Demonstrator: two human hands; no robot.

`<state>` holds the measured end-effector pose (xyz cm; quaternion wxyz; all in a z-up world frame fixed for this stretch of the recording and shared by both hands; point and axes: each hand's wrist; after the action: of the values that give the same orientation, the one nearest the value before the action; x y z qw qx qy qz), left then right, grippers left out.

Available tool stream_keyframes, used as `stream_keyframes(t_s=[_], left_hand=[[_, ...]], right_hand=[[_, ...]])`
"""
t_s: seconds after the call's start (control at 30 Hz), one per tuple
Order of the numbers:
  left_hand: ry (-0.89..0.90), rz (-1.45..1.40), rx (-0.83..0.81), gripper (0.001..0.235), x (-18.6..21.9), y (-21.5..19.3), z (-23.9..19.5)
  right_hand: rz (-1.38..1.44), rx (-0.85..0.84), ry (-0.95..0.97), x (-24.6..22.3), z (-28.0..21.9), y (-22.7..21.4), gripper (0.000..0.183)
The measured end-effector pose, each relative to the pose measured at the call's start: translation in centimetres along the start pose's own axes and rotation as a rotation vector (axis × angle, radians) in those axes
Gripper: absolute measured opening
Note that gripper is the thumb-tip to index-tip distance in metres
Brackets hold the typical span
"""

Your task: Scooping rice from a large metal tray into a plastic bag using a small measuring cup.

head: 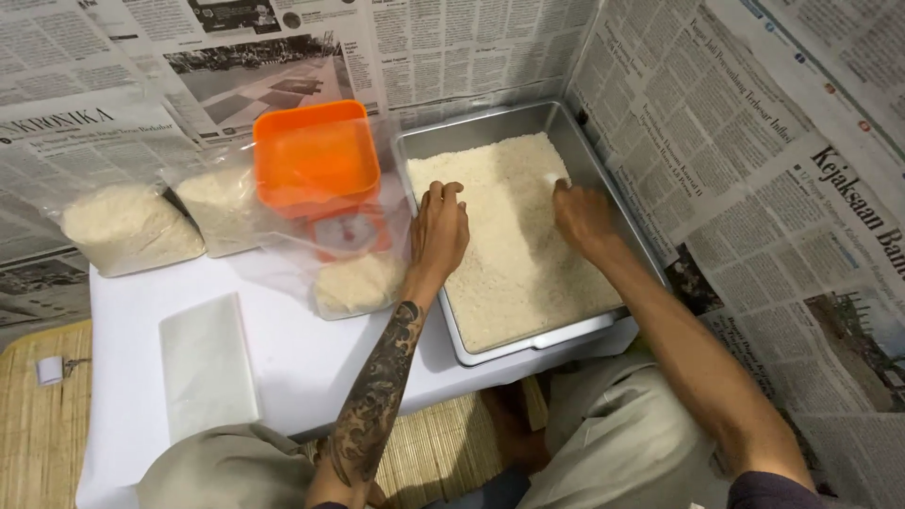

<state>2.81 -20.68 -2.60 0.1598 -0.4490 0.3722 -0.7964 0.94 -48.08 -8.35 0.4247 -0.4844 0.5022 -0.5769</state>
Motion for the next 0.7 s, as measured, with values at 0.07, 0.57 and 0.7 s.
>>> stream_keyframes(t_s=[0.07, 0.57, 0.7], left_hand=[[0.011, 0.080, -0.010, 0.025, -0.4, 0.7, 0.3], [0.052, 0.195, -0.013, 0.023, -1.4, 2.2, 0.0], [0.059, 0.180, 0.003, 0.021, -1.4, 2.1, -0.1]], right_hand=[[0.254, -0.099, 0.045, -2.6, -0.8, -1.6, 0.035], [0.599, -0.003, -0.158, -1.1, 0.7, 0.5, 0.022], [0.506, 0.012, -0.043, -0.2, 1.5, 0.8, 0.022]])
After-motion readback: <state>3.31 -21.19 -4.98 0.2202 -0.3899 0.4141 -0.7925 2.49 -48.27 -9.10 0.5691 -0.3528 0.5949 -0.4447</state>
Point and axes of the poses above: each hand's wrist, its own z-axis towards the middle knuckle, its own y-axis out of the palm, x = y × z, and after that the axes turned 1 degree about y, right-handed
